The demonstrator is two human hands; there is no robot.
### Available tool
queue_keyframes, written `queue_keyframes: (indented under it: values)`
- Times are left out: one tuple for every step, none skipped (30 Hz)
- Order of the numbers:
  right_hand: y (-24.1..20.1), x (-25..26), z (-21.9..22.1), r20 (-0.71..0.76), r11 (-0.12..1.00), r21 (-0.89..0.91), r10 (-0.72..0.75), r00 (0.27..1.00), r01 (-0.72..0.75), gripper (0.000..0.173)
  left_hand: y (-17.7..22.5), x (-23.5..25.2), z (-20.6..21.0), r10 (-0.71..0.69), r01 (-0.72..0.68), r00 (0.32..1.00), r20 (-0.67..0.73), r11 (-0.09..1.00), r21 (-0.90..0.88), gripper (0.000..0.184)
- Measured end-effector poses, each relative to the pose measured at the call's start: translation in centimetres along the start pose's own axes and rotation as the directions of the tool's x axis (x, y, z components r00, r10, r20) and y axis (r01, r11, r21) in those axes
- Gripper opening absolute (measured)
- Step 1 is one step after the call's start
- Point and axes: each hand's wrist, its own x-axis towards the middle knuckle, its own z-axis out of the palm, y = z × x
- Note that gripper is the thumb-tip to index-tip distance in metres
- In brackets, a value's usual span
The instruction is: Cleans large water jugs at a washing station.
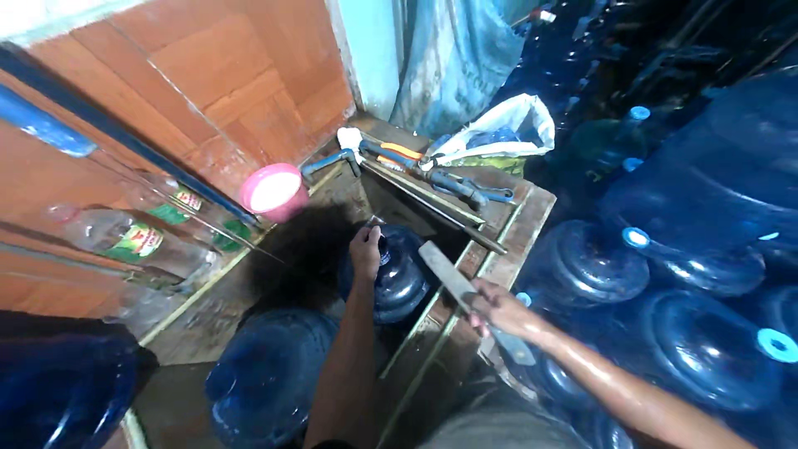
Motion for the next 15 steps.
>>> queue_keyframes:
  values:
    - [-0.6, 0.7, 1.2, 0.021, 1.0, -0.019, 0.014, 1.0, -0.014, 0.029, -0.1, 0.0, 0.1, -0.004, 0.004, 1.0, -0.012, 1.0, -0.003, 0.027]
    - [-1.2, 1.2, 2.1, 0.029, 0.998, -0.055, 0.031, 0.999, -0.029, 0.031, -0.1, 0.1, 0.2, -0.009, 0.009, 1.0, -0.025, 1.0, -0.007, 0.027]
    - [-2.0, 1.7, 2.8, 0.033, 0.995, -0.096, 0.045, 0.998, -0.041, 0.031, -0.1, 0.1, 0.3, -0.014, 0.014, 0.999, -0.031, 1.0, -0.012, 0.027]
    - [-2.7, 2.0, 3.2, 0.033, 0.99, -0.131, 0.054, 0.998, -0.049, 0.03, 0.0, 0.0, 0.4, -0.016, 0.016, 0.999, -0.037, 1.0, -0.017, 0.027]
    - [-3.3, 2.2, 3.4, 0.035, 0.986, -0.159, 0.063, 0.997, -0.056, 0.03, 0.0, 0.0, 0.4, -0.021, 0.02, 0.999, -0.037, 1.0, -0.014, 0.026]
    - [-3.9, 2.4, 3.6, 0.038, 0.982, -0.18, 0.07, 0.997, -0.062, 0.029, 0.0, 0.0, 0.4, -0.024, 0.024, 0.999, -0.035, 1.0, -0.007, 0.026]
    - [-4.2, 2.6, 3.7, 0.038, 0.979, -0.194, 0.071, 0.997, -0.062, 0.029, 0.0, 0.0, 0.5, -0.018, 0.018, 0.999, -0.038, 1.0, -0.001, 0.026]
    - [-4.4, 2.8, 3.8, 0.038, 0.977, -0.203, 0.067, 0.997, -0.058, 0.028, 0.0, 0.0, 0.5, -0.011, 0.011, 0.999, -0.038, 1.0, -0.003, 0.026]
    - [-4.7, 2.9, 3.8, 0.035, 0.976, -0.212, 0.067, 0.997, -0.059, 0.028, 0.1, 0.0, 0.4, -0.004, 0.004, 0.999, -0.038, 1.0, -0.003, 0.026]
    - [-4.9, 2.9, 3.8, 0.031, 0.973, -0.22, 0.071, 0.997, -0.063, 0.029, 0.0, 0.0, 0.4, 0.001, 0.0, 0.999, -0.036, 1.0, 0.003, 0.027]
    - [-5.1, 3.0, 3.8, 0.031, 0.97, -0.232, 0.081, 0.996, -0.072, 0.03, 0.0, 0.1, 0.4, 0.004, -0.004, 0.999, -0.035, 1.0, 0.007, 0.027]
    - [-5.2, 3.0, 3.8, 0.028, 0.966, -0.244, 0.093, 0.995, -0.083, 0.032, -0.1, 0.1, 0.5, 0.003, -0.003, 0.999, -0.038, 1.0, 0.004, 0.027]
    - [-5.4, 3.0, 3.8, 0.028, 0.963, -0.252, 0.101, 0.995, -0.09, 0.032, -0.2, 0.2, 0.6, 0.001, -0.002, 0.999, -0.044, 1.0, -0.005, 0.028]
    - [-5.5, 3.1, 3.8, 0.026, 0.961, -0.257, 0.107, 0.994, -0.097, 0.032, -0.3, 0.2, 0.7, 0.002, -0.003, 0.999, -0.053, 1.0, -0.02, 0.028]
    - [-5.6, 3.1, 3.8, 0.025, 0.959, -0.264, 0.111, 0.993, -0.101, 0.033, -0.4, 0.3, 0.8, 0.005, -0.008, 0.998, -0.06, 0.999, -0.036, 0.028]
